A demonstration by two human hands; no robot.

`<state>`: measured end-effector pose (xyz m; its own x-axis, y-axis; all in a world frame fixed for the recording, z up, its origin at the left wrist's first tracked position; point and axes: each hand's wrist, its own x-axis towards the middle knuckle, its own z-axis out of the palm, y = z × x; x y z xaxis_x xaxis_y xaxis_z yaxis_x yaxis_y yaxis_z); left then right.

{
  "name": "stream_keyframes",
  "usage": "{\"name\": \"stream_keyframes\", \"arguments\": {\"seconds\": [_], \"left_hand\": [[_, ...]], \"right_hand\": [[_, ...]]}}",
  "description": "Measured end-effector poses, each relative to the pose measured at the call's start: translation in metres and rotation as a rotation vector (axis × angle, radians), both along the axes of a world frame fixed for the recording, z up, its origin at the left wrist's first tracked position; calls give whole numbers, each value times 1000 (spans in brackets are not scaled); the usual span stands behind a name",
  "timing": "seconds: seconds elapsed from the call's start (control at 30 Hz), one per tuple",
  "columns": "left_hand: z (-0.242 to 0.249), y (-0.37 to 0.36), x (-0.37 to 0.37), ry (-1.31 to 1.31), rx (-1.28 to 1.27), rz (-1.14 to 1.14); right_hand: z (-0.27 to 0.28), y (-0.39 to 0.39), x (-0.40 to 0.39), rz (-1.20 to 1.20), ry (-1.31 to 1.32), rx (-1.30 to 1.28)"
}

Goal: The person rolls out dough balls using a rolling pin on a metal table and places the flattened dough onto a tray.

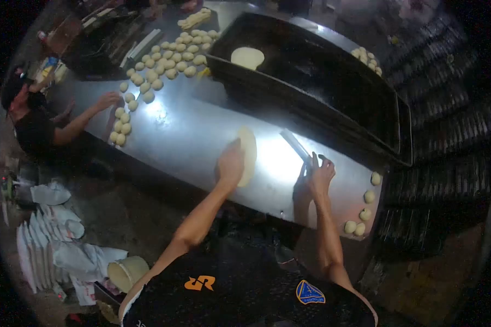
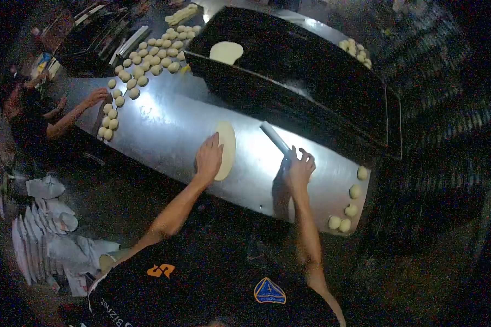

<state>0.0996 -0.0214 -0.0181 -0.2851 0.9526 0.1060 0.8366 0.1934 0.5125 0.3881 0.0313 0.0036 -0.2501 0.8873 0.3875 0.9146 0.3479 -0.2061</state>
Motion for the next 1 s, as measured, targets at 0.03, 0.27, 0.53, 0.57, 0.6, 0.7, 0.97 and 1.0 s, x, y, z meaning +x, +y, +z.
{"name": "stream_keyframes", "arguments": {"seconds": [0.03, 0.27, 0.53, 0.57, 0.6, 0.7, 0.97, 1.0], "left_hand": [[-3, 6, 0, -5, 16, 8], [14, 18, -46, -674, -189, -101], [14, -10, -67, -1754, -237, 39], [16, -2, -69, -1749, -243, 24], [21, 7, -75, -1796, -246, -32], [73, 57, -89, -1561, -222, -179], [211, 262, -79, -1182, -240, -676], [208, 274, -73, -1191, -286, -596]], "right_hand": [[4, -1, -17, 6, 40, 78], [-24, 46, -141, 436, 214, -332], [24, 68, -124, 606, 728, -1451], [23, 54, -122, 453, 1102, -1654], [64, 41, -126, 252, 1084, -1637], [66, 44, -119, 236, 1502, -1449], [178, 191, -102, 430, 1458, -939], [176, 205, -102, 361, 1499, -981]]}}
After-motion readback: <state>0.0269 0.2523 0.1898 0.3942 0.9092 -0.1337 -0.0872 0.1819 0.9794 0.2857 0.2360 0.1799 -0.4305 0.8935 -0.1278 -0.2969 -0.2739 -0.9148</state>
